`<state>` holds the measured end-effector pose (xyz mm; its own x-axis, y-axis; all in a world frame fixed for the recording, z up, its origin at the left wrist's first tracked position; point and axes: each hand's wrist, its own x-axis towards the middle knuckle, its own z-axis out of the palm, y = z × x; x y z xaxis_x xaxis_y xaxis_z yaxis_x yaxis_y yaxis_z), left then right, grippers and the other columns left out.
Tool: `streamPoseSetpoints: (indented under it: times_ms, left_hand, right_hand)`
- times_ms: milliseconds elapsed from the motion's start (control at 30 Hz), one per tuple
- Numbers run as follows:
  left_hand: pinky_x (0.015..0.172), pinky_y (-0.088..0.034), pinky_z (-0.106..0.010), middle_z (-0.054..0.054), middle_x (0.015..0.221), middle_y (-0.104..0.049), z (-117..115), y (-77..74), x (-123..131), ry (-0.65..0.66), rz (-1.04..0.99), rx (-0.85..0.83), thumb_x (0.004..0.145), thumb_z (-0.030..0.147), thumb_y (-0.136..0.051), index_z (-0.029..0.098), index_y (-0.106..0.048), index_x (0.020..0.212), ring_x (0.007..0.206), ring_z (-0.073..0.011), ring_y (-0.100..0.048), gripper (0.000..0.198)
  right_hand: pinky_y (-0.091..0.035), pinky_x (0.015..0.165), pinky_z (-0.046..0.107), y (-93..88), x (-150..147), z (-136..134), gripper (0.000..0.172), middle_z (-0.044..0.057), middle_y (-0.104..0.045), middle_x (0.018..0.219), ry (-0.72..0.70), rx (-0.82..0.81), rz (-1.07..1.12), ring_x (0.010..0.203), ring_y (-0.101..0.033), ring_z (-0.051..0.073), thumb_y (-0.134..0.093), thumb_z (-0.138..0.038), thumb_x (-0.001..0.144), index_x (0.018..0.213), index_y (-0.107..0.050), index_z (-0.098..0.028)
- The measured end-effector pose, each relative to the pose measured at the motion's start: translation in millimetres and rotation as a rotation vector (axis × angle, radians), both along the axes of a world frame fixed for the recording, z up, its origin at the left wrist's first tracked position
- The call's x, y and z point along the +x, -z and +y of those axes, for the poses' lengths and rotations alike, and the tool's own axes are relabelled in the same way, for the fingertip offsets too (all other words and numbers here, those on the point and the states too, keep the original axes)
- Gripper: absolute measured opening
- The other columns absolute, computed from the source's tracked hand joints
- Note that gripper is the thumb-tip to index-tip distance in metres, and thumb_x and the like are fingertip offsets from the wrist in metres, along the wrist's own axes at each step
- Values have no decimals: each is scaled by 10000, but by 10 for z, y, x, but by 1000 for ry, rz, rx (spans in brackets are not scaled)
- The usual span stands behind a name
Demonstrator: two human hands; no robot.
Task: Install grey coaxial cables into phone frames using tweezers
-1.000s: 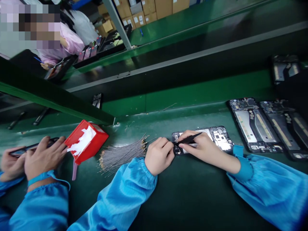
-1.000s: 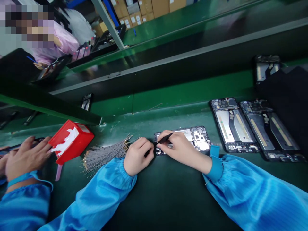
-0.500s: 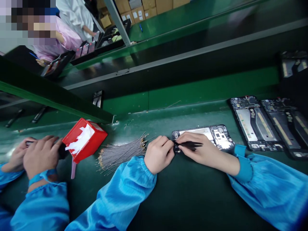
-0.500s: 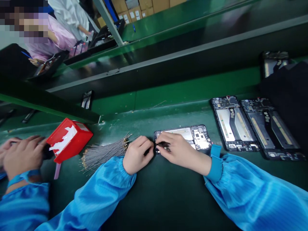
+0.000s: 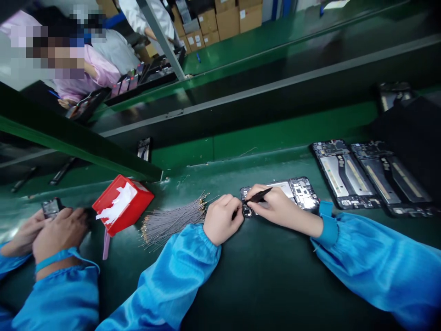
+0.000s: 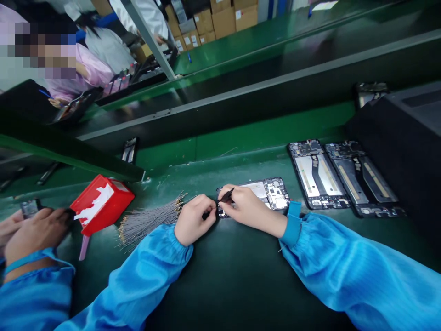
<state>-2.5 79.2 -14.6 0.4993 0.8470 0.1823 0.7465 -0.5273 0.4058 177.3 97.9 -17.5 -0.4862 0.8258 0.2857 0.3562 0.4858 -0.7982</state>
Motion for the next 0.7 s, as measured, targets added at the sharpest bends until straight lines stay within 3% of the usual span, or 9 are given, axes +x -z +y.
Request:
streamPoseSetpoints:
  times_ms: [267,567,700]
  left_hand:
    - [590,-386,-225,0,649,-476,1,23,-8,0,-21,19,784,153,-438,173,-519,706,631,-119,-460,115]
    - [575,-375,-228,2,645,-480,-1,2,17,11,-7,7,778,155,-448,172,-513,703,619,-119,-457,101]
    - [576,-381,-232,7,634,-483,3,-35,-4,7,-6,-41,775,172,-456,171,-509,692,605,-115,-454,99]
  right_hand:
    - [-475,695,255,-2,12,1,94,24,-625,838,16,-47,18,773,-598,135,-521,-138,776,849,-567,-174]
    - [-463,699,306,52,-9,-66,117,69,-603,836,-94,179,-49,784,-560,165,-450,-113,802,859,-547,-148]
    - [-465,697,305,45,0,-66,127,61,-599,847,-123,164,-12,783,-554,159,-452,-108,807,875,-544,-163]
